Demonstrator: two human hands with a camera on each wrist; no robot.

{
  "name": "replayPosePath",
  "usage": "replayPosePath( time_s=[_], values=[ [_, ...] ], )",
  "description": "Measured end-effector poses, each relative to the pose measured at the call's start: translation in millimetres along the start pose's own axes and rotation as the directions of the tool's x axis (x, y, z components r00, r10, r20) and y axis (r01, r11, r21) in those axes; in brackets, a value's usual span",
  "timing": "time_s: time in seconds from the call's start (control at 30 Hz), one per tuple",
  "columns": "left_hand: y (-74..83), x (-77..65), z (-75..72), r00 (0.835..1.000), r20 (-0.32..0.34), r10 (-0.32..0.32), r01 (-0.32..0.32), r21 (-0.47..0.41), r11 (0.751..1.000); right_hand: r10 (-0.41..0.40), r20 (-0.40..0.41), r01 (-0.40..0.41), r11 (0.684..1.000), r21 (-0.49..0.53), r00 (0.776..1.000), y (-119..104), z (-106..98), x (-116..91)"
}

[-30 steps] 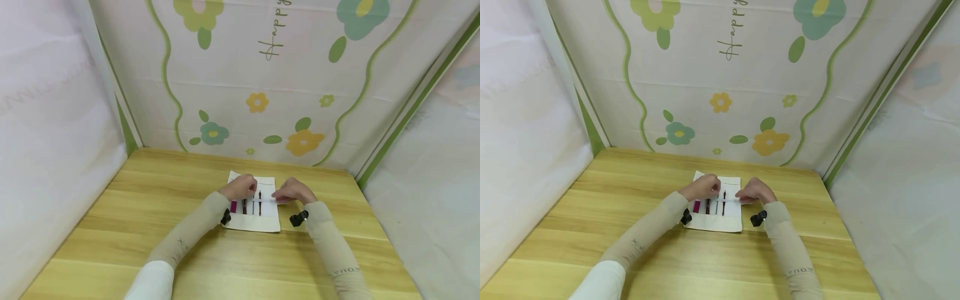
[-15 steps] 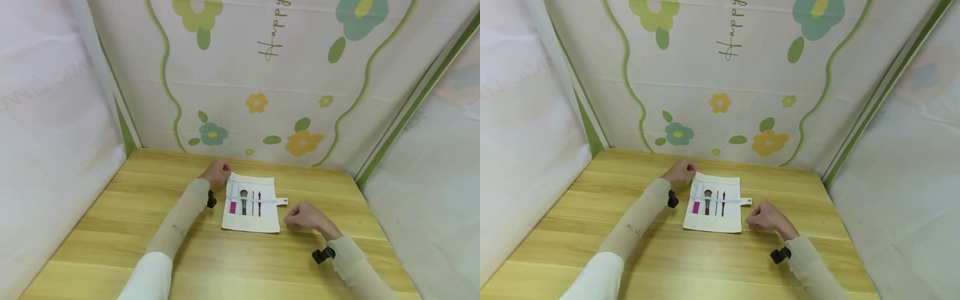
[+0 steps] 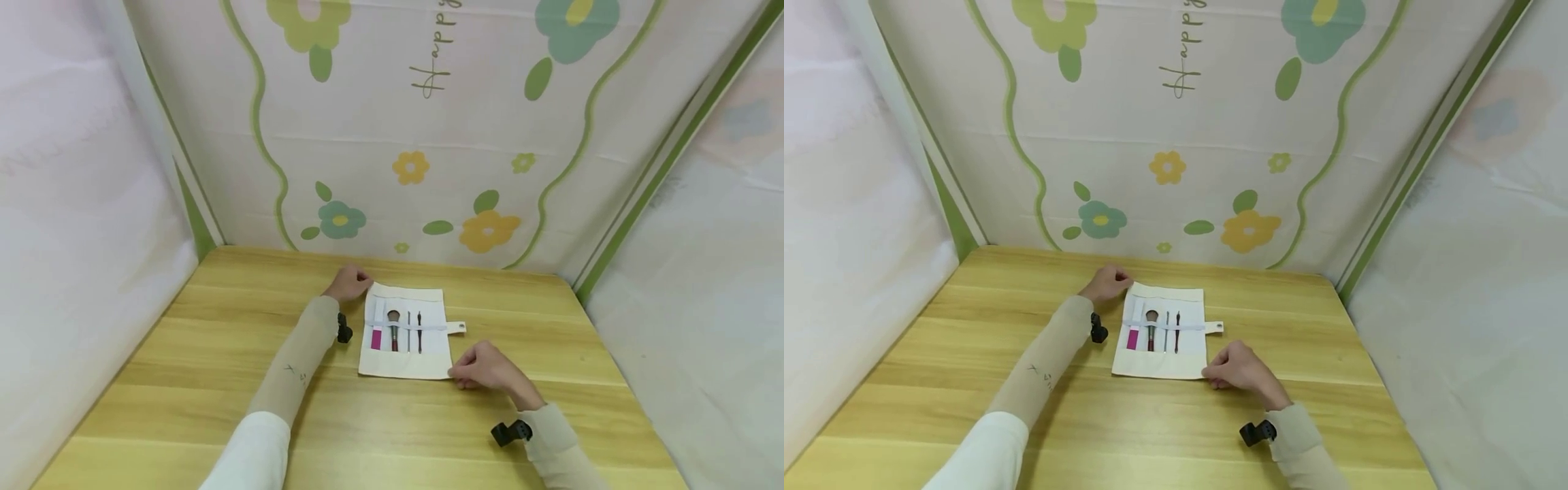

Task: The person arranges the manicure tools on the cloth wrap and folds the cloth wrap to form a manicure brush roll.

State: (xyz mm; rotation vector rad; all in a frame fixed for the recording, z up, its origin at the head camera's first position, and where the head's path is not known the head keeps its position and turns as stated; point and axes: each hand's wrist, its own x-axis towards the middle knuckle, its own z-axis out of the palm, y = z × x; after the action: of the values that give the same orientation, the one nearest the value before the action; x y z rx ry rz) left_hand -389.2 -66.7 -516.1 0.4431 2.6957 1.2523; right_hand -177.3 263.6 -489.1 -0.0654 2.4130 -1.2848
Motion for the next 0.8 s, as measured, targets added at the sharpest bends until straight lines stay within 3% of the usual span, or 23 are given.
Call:
replayPosePath(
  time_s=[0.13,0.3,0.5,0.63,0.8],
  values=[
    [-0.7,-0.8,2.3,1.0,-0.01,0.012,-0.012,-0.017,1.0,0.001,0.0,-0.001,1.0,0.02,1.0,-1.1,3.7,3.4],
    [3.1,-8.0,-6.9,1.0,0.015,-0.008,0.008,-0.01,1.0,0.012,0.011,-0.012,1.0,0.024,1.0,-3.8,1.7,8.4],
    [9.1,-22.5,-30.3,0.993,0.103,-0.052,0.054,-0.015,0.998,0.019,-0.051,-0.023,0.997,-0.069,0.998,-14.7,-21.1,17.8],
    [9.3,-33.5,-45.7,0.983,0.183,-0.001,0.008,-0.038,0.999,0.007,-0.113,-0.019,0.994,-0.103,0.994,-19.7,-41.0,25.1],
    [5.6,-50.8,-57.5,0.957,0.286,0.053,-0.022,-0.111,0.994,-0.034,-0.161,0.021,0.996,-0.083,0.986,-21.4,-65.2,39.2]
  ],
)
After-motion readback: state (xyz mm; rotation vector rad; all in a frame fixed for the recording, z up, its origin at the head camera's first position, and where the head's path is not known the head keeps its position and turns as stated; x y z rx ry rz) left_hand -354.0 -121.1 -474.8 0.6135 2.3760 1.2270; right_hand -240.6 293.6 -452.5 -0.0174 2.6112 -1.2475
